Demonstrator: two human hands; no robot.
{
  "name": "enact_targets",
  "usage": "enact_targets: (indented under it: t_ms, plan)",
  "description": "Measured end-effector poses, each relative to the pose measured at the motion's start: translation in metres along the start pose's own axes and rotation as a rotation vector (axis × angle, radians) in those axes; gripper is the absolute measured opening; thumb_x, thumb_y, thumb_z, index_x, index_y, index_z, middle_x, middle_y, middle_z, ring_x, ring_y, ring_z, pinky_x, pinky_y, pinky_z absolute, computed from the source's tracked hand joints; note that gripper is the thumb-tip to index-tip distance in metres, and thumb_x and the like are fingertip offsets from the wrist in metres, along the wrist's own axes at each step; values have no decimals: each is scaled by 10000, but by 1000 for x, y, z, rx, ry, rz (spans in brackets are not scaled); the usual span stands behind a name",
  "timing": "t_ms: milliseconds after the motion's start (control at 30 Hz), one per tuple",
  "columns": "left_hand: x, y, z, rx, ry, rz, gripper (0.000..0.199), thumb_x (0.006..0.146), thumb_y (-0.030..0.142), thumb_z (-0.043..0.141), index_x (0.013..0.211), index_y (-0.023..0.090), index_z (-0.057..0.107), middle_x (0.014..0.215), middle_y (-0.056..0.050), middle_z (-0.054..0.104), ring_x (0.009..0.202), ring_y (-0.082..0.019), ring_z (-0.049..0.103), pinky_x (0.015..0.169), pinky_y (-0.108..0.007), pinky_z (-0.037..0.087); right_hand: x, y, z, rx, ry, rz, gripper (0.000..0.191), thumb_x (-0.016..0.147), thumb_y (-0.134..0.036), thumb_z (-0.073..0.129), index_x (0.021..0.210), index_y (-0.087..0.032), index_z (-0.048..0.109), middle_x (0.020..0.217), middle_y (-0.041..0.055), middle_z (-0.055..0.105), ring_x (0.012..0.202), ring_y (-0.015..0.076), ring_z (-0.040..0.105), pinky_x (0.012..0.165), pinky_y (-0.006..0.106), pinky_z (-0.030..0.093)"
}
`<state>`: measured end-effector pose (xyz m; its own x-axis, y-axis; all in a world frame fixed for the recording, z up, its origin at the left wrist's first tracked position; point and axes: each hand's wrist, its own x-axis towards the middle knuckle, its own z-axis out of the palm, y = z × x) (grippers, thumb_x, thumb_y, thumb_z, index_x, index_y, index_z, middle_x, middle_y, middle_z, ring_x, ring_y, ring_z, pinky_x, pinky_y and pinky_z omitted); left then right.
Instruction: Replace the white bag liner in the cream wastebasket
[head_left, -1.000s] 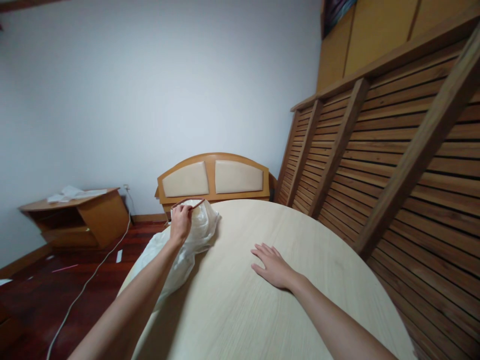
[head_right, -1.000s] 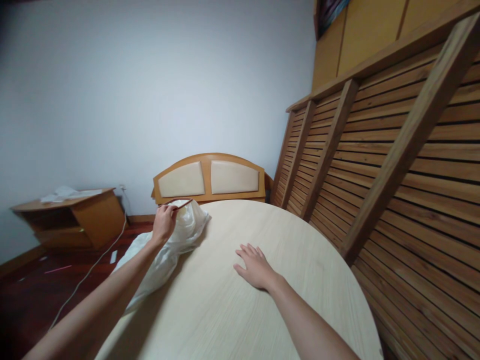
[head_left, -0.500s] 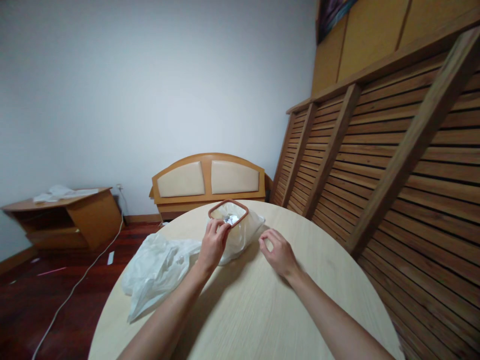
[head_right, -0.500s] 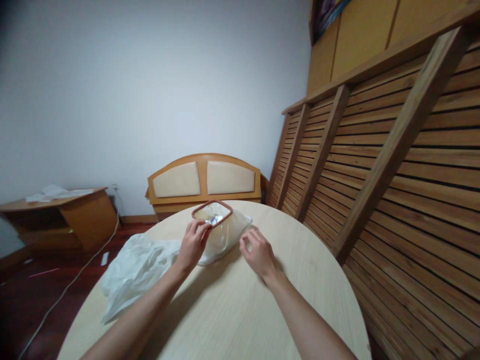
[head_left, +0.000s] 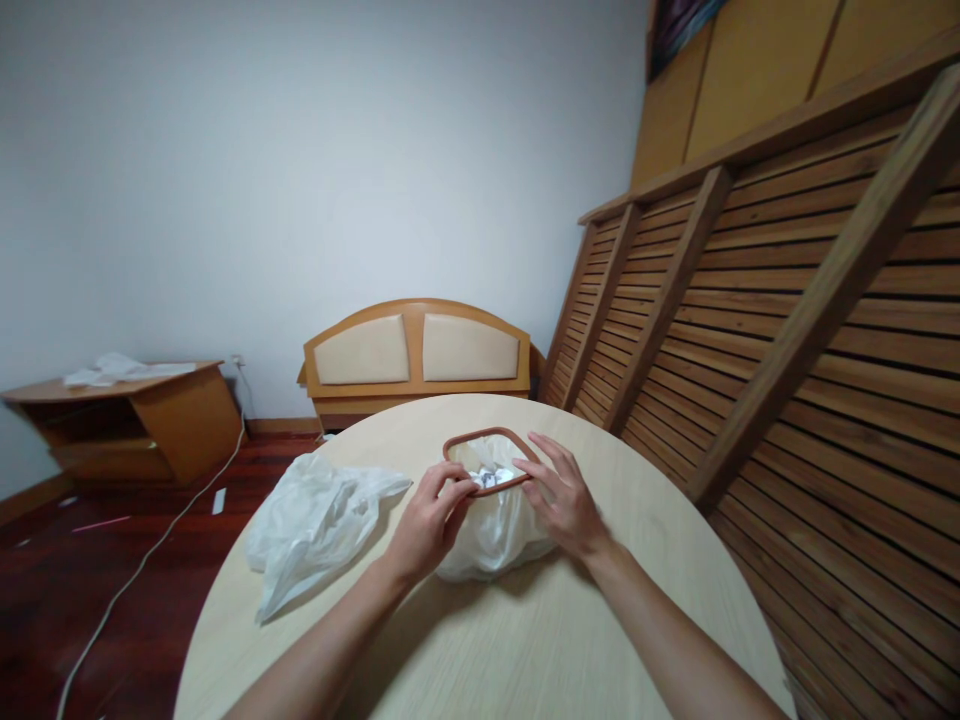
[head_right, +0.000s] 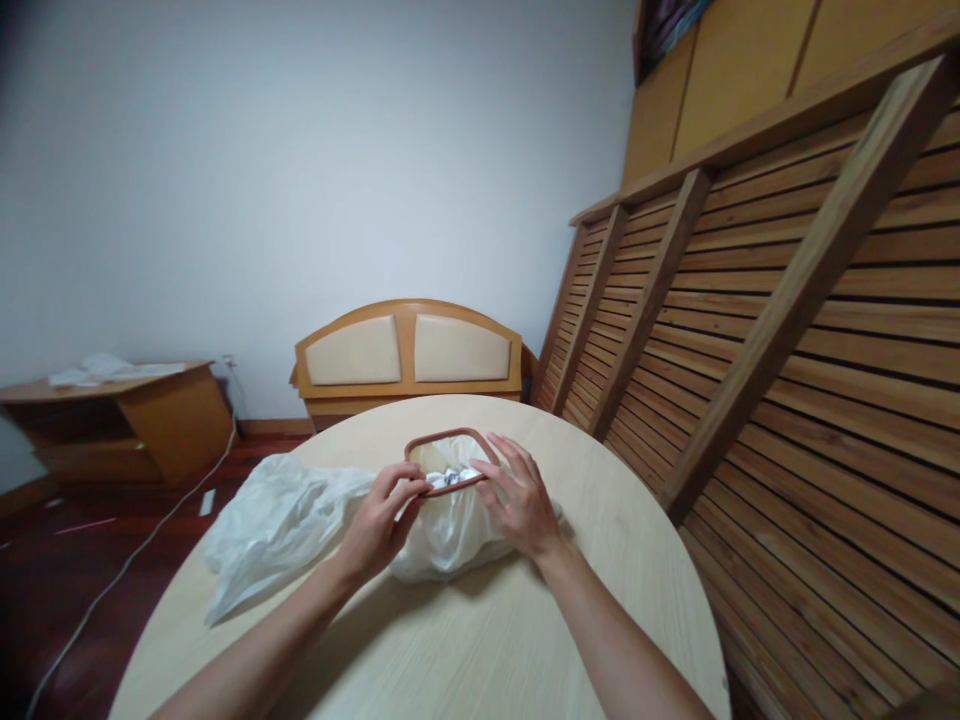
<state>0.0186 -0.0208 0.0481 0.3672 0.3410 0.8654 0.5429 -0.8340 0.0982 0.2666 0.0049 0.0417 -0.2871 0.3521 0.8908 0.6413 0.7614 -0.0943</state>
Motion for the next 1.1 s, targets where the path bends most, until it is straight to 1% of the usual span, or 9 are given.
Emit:
enact_targets:
  t_ms: [133, 200, 300, 400, 500, 633, 767, 967, 1100]
  plan:
    - [-4, 4, 2, -78, 7, -97, 205, 983, 147, 512, 1138, 252, 594, 1156, -95, 592, 1103, -217, 599, 960, -402, 540, 2, -10, -2, 33, -30, -33, 279, 984, -277, 552, 1231, -276, 682, 1389, 92, 597, 1325, 283, 512, 1092, 520, 458]
    - [-7, 5, 5, -108, 33, -160, 219, 969, 192, 553, 1172, 264, 588, 1264, -115, 567, 1211, -256, 565, 1030, -471, 502, 3, -15, -2, 55, -55, -40, 277, 984, -275, 553, 1230, -281, 680, 1369, 85, 616, 1322, 283, 515, 1089, 524, 464]
    - [-11, 5, 10, -157, 52, -238, 482, 912, 308, 654, 1362, 272, 486, 1519, -154, 401, 1433, -336, 393, 1154, -588, 369, 5, -22, -1, 90, -72, -29, 278, 988, -259, 551, 1237, -292, 670, 1361, 76, 625, 1331, 275, 515, 1093, 524, 473]
    - [-14, 0, 15, -219, 24, -332, 807, 845, 412, 732, 1515, 255, 309, 1643, -185, 216, 1530, -380, 228, 1208, -626, 261, 6, -25, 0, 124, -67, -29, 254, 987, -221, 550, 1202, -282, 670, 1358, 81, 619, 1338, 266, 512, 1108, 524, 474]
    - [-15, -6, 21, -283, 14, -446, 926, 807, 425, 769, 1543, 233, 241, 1636, -195, 248, 1526, -378, 254, 1221, -599, 265, 7, -25, 1, 138, -58, -39, 212, 986, -187, 542, 1137, -264, 668, 1368, 90, 604, 1335, 261, 513, 1106, 526, 479]
    - [-13, -5, 25, -398, 28, -517, 894, 772, 346, 794, 1490, 215, 278, 1523, -170, 422, 1427, -329, 436, 1202, -530, 339, 10, -27, -1, 117, -55, -71, 205, 975, -161, 538, 1114, -253, 658, 1355, 93, 615, 1326, 265, 521, 1093, 535, 486]
    - [-12, 4, 27, -360, 110, -572, 842, 724, 320, 818, 1409, 213, 339, 1423, -153, 492, 1340, -323, 510, 1161, -521, 389, 14, -40, -4, 93, -55, -124, 254, 950, -166, 576, 1167, -269, 660, 1264, 81, 668, 1257, 272, 569, 1060, 533, 503]
    - [-16, 19, 32, -257, 131, -551, 802, 739, 308, 786, 1393, 231, 326, 1368, -146, 471, 1311, -331, 507, 1136, -552, 398, 16, -69, 1, 127, -45, -80, 194, 950, -220, 624, 1129, -273, 676, 1075, 48, 739, 1130, 267, 629, 977, 498, 530]
    - [-16, 27, 31, -175, 139, -524, 712, 781, 351, 766, 1354, 229, 361, 1434, -179, 413, 1395, -351, 427, 1145, -581, 374, 19, -72, -1, 141, -26, -30, 150, 936, -212, 616, 1051, -273, 691, 1032, 43, 744, 1098, 265, 638, 975, 499, 517]
